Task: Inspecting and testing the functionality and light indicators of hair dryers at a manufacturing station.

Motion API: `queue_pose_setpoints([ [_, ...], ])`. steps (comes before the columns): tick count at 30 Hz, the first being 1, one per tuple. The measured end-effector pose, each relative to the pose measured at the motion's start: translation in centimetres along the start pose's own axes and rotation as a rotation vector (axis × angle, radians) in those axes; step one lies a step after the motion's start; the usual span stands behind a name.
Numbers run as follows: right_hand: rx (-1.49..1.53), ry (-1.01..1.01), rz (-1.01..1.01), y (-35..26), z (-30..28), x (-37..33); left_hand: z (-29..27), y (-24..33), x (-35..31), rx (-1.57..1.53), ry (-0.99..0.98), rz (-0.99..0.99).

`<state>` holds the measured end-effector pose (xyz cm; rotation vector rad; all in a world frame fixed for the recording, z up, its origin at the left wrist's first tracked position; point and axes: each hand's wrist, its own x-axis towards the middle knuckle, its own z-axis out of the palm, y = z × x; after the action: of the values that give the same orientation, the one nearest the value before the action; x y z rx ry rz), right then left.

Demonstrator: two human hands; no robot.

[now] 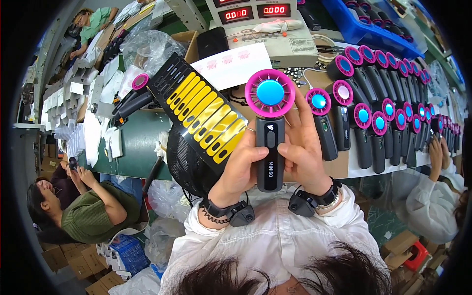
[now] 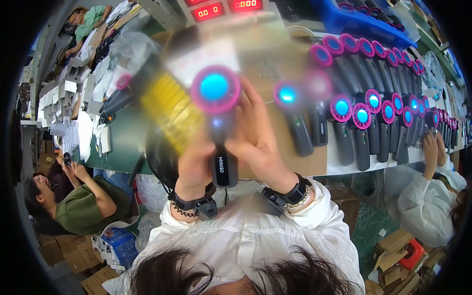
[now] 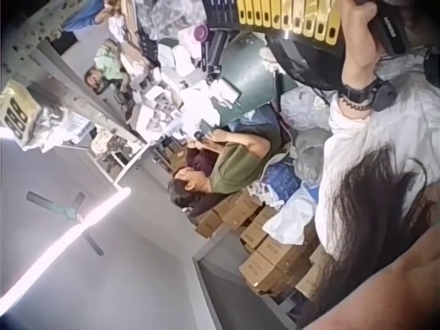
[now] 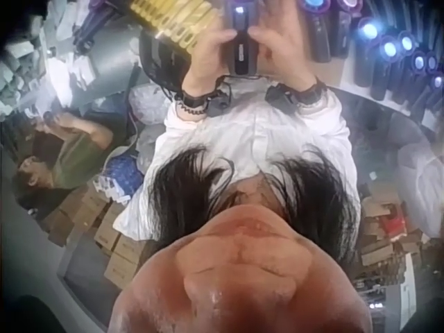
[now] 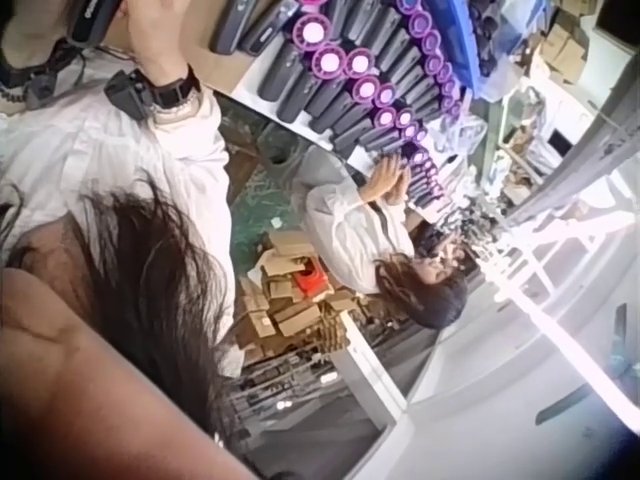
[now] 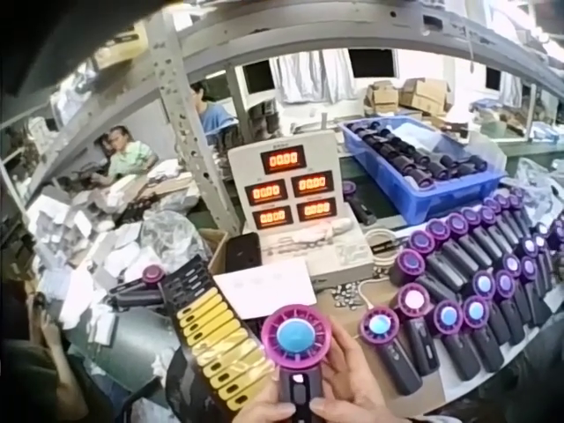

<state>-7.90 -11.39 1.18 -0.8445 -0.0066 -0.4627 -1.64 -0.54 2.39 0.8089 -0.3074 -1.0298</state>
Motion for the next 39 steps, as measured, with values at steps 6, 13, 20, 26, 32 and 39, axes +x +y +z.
queue_pose_setpoints([
  [6, -0.058, 0.020, -0.027, -0.2, 0.1, 0.4, -0.4, 0.0, 0.0, 0.029, -0.072, -0.018],
  [13, -0.184, 0.051, -0.005, -0.3, -0.1, 0.3, -0.4, 0.2, -0.5, 0.028, -0.071, -0.030],
  [20, -0.226, 0.063, 0.026, -0.7, 0.3, 0.4, -1.3, 0.2, -0.3, 0.062, -0.138, -0.097],
  [26, -0.193, 0.044, 0.054, -0.8, 0.4, 0.4, -1.3, 0.4, -0.5, 0.050, -0.142, -0.089],
  [32, -0.199, 0.030, 0.072, -0.8, 0.2, 0.2, -1.2, 0.7, -0.6, 0.080, -0.156, -0.091],
  [39, -0.193, 0.027, 0.059, -0.8, 0.6, -0.2, -1.1, 0.7, -0.8, 0.117, -0.152, -0.090],
])
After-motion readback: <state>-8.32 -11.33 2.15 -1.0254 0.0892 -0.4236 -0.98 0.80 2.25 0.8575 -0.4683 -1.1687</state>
